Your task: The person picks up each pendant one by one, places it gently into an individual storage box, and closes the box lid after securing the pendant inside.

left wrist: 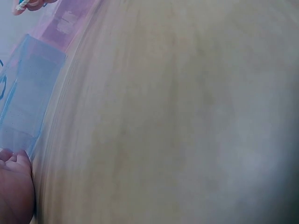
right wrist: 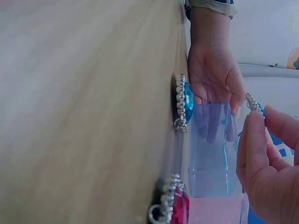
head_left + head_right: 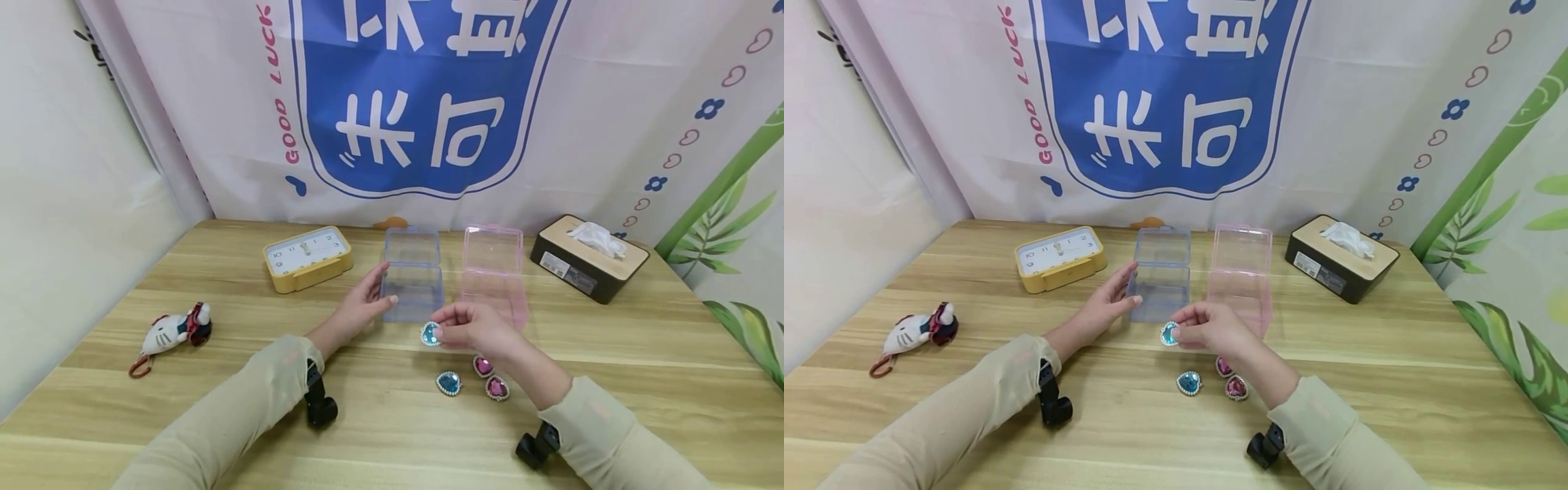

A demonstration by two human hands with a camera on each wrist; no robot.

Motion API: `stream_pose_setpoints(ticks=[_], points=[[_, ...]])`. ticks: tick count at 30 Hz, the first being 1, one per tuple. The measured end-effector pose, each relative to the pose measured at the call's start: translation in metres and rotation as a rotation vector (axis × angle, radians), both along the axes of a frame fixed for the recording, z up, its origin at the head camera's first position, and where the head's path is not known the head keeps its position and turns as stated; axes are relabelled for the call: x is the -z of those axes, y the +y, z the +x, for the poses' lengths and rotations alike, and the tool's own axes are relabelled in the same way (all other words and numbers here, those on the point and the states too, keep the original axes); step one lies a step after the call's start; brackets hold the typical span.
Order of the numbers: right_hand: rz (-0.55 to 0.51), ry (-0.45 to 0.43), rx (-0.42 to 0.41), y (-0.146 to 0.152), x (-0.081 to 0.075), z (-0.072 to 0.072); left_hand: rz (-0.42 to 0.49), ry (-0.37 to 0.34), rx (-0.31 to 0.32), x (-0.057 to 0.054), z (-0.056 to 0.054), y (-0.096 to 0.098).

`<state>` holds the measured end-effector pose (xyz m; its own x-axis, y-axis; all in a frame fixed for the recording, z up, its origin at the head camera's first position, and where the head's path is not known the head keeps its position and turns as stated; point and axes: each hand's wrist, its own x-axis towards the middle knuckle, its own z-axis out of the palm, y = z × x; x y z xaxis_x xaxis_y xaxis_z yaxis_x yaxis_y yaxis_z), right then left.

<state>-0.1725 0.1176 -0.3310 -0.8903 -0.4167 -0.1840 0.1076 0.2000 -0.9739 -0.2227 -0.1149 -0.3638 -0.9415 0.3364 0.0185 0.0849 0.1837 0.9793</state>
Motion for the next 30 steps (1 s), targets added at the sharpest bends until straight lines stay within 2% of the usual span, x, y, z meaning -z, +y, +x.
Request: stream_pose_setpoints(ticks=[3,14,21,30], points=[[-0.013,0.009,0.011,-0.002,0.0,-0.002,-0.002,0.018,-0.013,0.008,-0.005,0.0],[-0.063,-0.033,0.1,-0.01,-0.004,-0.008,0.018,0.001,-0.014,0.007,-0.004,0.0],[-0.126,-0.029,0.119,-0.017,-0.008,-0.015,0.017,-0.002,-0.012,0.007,-0.003,0.0],[-0.131,-0.035,0.147,-0.025,-0.013,-0.026,0.02,0.009,0.001,0.008,-0.003,0.0]])
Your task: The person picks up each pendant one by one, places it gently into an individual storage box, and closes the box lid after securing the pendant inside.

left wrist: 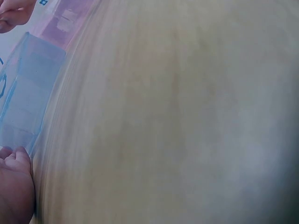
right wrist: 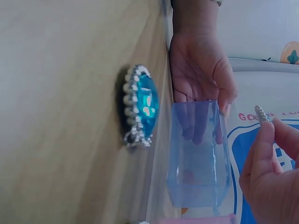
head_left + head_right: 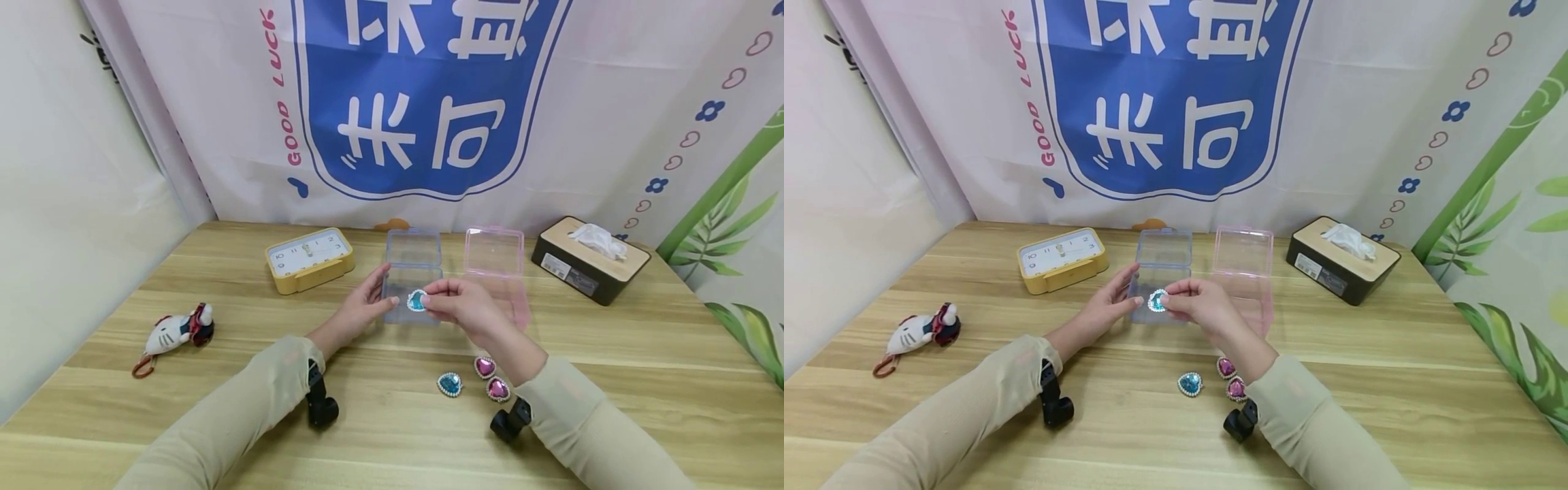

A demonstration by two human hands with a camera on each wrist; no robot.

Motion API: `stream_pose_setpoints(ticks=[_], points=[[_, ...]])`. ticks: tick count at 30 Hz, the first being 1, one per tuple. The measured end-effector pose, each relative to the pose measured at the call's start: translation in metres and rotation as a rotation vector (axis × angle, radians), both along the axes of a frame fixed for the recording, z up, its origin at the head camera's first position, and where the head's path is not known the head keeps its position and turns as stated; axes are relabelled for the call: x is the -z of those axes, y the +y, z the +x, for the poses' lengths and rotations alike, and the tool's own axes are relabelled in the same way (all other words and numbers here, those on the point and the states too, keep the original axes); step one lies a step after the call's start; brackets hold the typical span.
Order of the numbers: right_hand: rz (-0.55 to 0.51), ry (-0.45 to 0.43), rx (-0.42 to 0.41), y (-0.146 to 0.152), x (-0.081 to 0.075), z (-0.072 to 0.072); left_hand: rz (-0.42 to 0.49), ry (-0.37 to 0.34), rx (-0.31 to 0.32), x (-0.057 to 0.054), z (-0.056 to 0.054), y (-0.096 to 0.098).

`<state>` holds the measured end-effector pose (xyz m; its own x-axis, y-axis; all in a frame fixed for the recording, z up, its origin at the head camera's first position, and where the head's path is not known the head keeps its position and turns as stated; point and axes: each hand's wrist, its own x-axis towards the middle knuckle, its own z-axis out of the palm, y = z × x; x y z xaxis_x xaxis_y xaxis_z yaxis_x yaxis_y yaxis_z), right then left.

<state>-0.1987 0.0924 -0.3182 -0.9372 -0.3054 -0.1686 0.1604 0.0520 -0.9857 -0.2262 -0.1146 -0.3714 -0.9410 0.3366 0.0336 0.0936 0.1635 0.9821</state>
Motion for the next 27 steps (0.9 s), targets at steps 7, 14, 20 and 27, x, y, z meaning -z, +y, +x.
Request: stream_pose_setpoints(ticks=[7,14,20,27], points=[[-0.02,-0.01,0.055,-0.01,-0.003,-0.009,-0.009,-0.042,0.011,-0.012,0.006,-0.001],[0.024,-0.004,0.097,-0.017,-0.007,-0.016,-0.024,-0.034,0.017,-0.007,0.003,-0.002],[0.08,-0.012,0.114,-0.022,-0.007,-0.021,-0.03,-0.001,-0.007,0.001,-0.001,-0.002],[0.156,-0.005,0.122,-0.029,-0.007,-0.026,-0.018,0.006,-0.004,0.002,-0.002,-0.002]])
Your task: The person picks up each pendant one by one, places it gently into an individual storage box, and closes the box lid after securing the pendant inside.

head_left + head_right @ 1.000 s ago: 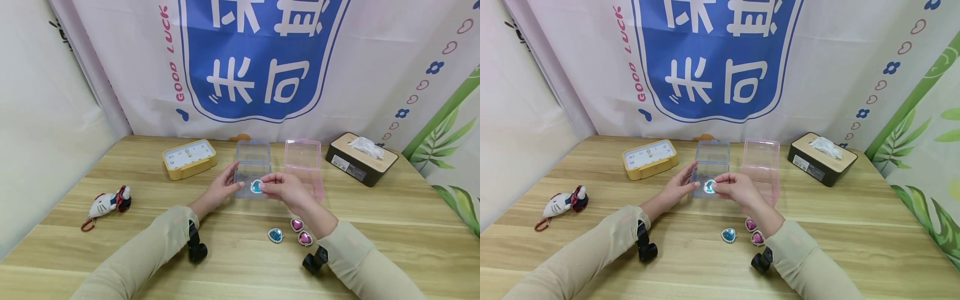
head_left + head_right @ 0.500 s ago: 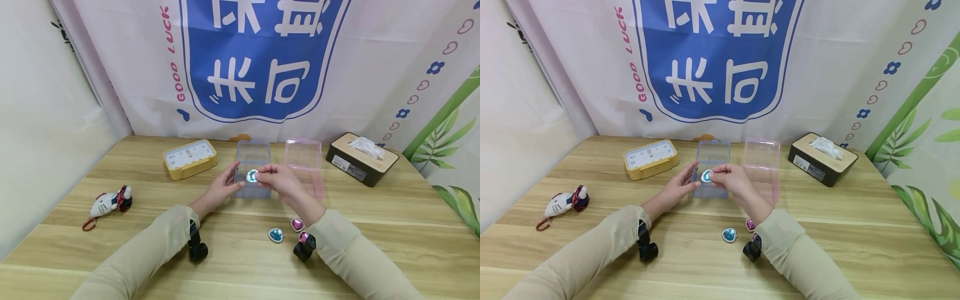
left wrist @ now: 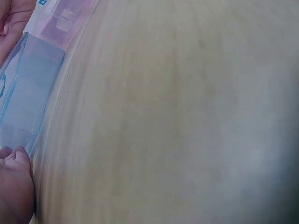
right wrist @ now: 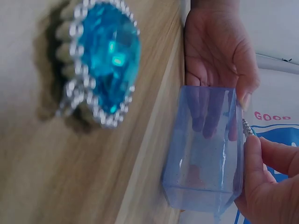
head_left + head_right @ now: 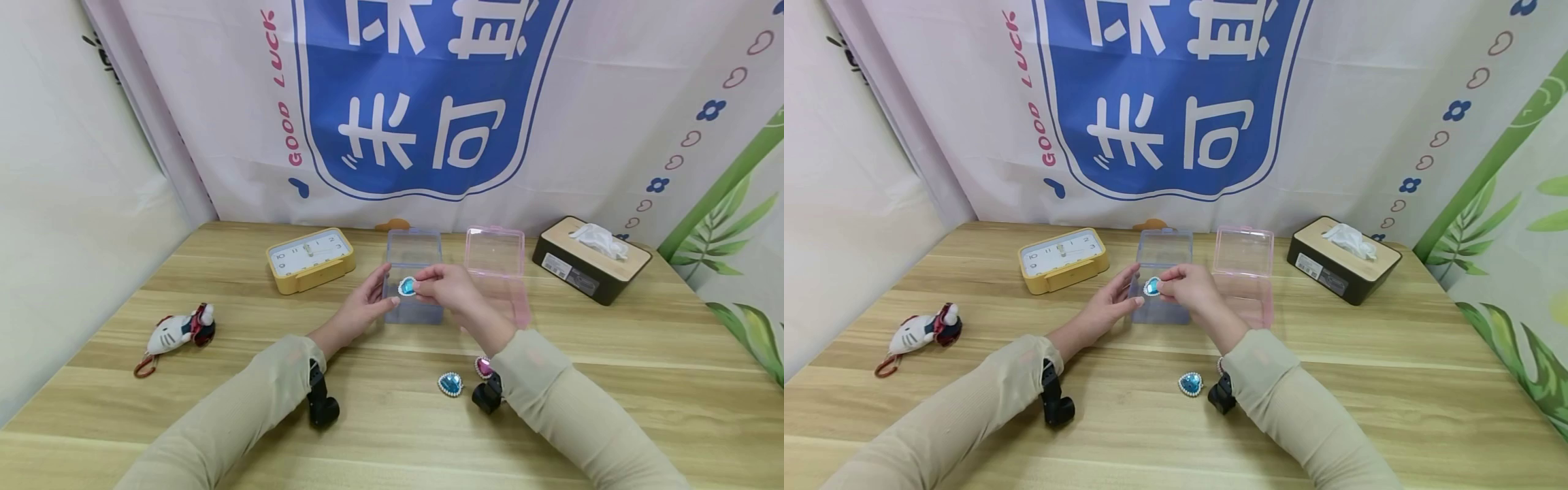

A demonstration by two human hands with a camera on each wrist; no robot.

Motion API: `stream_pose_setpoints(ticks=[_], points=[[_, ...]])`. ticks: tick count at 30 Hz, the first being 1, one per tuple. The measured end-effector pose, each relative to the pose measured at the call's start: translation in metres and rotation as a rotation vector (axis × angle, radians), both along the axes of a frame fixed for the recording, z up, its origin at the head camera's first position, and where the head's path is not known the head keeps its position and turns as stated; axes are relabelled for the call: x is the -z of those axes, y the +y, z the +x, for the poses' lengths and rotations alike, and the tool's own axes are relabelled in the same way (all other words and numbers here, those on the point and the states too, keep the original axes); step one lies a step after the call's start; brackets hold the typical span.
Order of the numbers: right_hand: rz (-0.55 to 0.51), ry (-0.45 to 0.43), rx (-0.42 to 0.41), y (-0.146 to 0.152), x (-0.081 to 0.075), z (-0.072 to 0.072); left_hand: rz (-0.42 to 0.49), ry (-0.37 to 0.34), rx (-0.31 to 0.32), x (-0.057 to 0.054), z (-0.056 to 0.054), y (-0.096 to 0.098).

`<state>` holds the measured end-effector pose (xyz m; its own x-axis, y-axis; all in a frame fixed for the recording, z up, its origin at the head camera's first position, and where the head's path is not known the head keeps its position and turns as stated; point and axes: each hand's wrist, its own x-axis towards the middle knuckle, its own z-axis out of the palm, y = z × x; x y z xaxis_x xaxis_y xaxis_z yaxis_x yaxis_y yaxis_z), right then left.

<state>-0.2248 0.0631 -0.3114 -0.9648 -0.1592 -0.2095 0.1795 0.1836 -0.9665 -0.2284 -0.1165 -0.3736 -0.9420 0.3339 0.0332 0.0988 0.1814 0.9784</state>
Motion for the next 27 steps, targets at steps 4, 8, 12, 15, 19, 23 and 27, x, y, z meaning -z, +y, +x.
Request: stream_pose_setpoints(ticks=[4,8,12,15,19,23,27], points=[[0.086,0.02,-0.012,-0.0032,0.0003,-0.0017,0.023,-0.006,0.011,0.0,0.0004,-0.0001],[0.156,0.033,-0.029,-0.0047,0.0001,-0.0027,0.041,-0.007,0.016,-0.0003,0.0005,0.0006],[0.196,0.032,-0.039,-0.0041,0.0002,-0.0038,0.04,-0.002,0.018,-0.001,0.0007,0.0013],[0.215,0.029,-0.039,-0.0037,0.0001,-0.0044,0.04,-0.001,0.019,-0.0011,0.001,0.0012],[0.208,0.029,-0.035,-0.004,-0.0005,-0.0041,0.04,-0.003,0.016,-0.0009,0.0006,0.0012],[0.173,0.029,-0.032,-0.0033,-0.0014,-0.0018,0.033,-0.009,0.012,-0.0005,0.0003,0.0009],[0.178,0.046,-0.04,0.0004,-0.0032,0.0018,0.029,-0.013,0.015,-0.0009,0.0007,0.0007]])
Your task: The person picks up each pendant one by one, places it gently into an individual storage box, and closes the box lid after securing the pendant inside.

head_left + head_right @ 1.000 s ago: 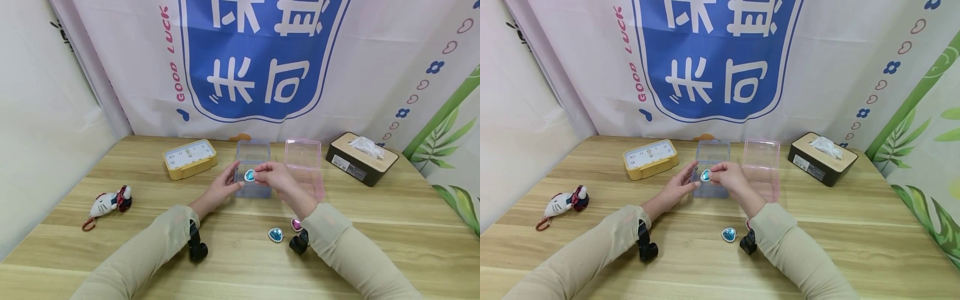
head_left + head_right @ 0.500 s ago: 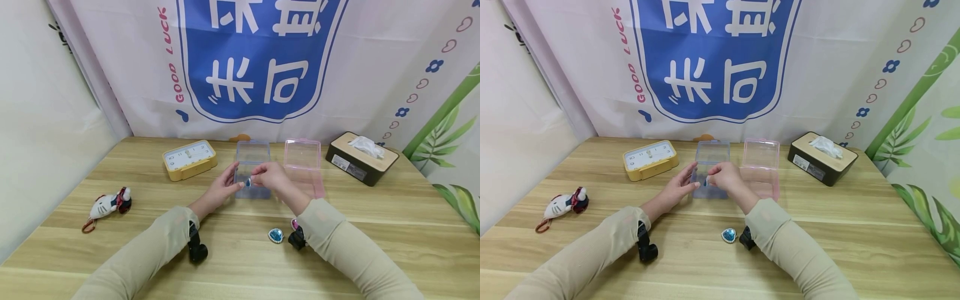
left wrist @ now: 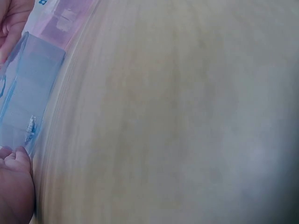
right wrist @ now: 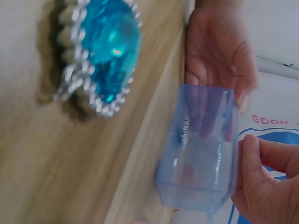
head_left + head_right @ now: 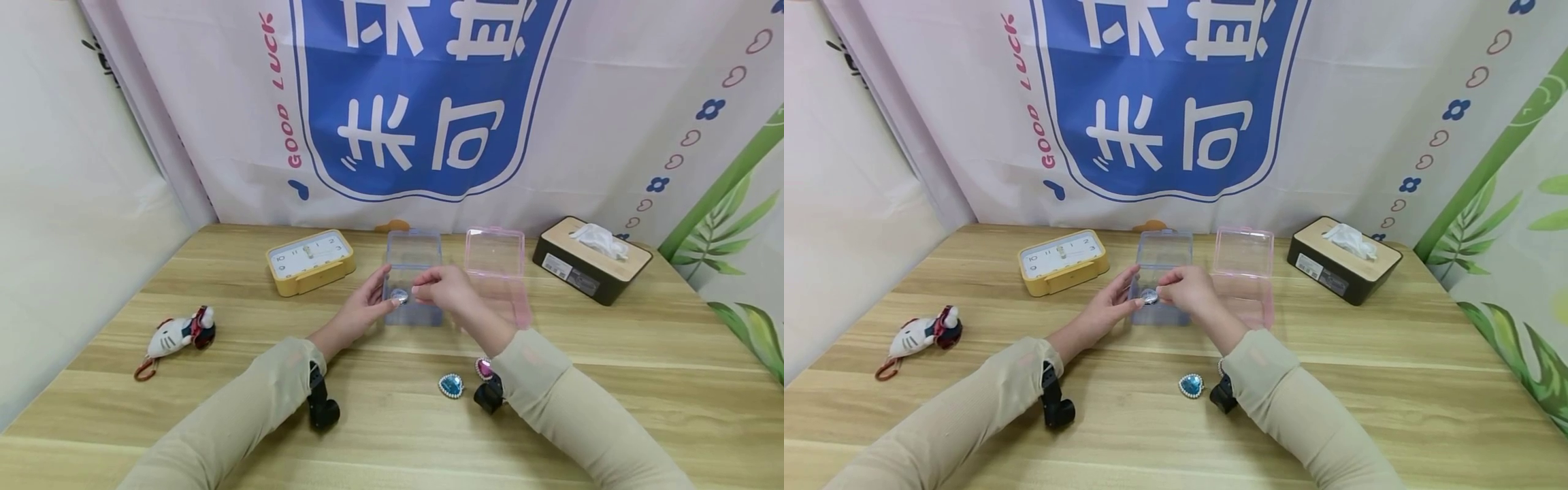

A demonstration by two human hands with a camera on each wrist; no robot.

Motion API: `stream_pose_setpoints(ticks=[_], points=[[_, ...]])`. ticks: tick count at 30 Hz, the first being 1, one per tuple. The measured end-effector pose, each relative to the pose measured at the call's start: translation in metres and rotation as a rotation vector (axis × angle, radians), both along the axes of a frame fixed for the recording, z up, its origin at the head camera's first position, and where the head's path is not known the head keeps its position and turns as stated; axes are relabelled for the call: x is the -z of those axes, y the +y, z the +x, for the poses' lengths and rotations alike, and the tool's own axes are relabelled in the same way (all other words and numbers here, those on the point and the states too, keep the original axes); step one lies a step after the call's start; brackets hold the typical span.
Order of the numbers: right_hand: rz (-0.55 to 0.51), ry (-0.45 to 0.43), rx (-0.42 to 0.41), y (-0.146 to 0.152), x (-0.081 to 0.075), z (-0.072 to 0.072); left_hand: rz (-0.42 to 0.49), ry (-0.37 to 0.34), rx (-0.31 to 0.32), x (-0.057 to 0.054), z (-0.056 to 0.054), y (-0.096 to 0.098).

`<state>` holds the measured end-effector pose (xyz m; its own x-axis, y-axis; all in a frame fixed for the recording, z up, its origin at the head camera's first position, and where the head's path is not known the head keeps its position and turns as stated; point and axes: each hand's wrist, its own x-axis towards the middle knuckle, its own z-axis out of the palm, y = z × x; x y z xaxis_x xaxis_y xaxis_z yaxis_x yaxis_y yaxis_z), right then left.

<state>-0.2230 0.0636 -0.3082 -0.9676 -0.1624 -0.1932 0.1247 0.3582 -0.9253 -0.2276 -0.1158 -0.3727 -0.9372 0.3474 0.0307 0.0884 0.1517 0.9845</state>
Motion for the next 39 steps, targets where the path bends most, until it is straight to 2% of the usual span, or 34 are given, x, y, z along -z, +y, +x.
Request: stream_pose_setpoints(ticks=[4,8,16,26,39], points=[[0.011,0.008,-0.016,0.005,-0.006,0.005,-0.001,-0.001,-0.002,0.0,0.0,0.0],[-0.037,-0.011,-0.022,0.012,-0.012,0.01,-0.011,-0.001,-0.01,0.0,-0.001,-0.001],[-0.063,-0.015,-0.053,0.024,-0.016,0.022,-0.02,-0.01,-0.022,-0.001,0.001,-0.001],[-0.095,-0.013,-0.109,0.042,-0.015,0.043,-0.011,-0.016,-0.018,0.0,0.001,-0.001],[-0.038,0.043,-0.206,0.063,-0.003,0.066,-0.004,0.023,-0.004,0.002,0.001,-0.001]])
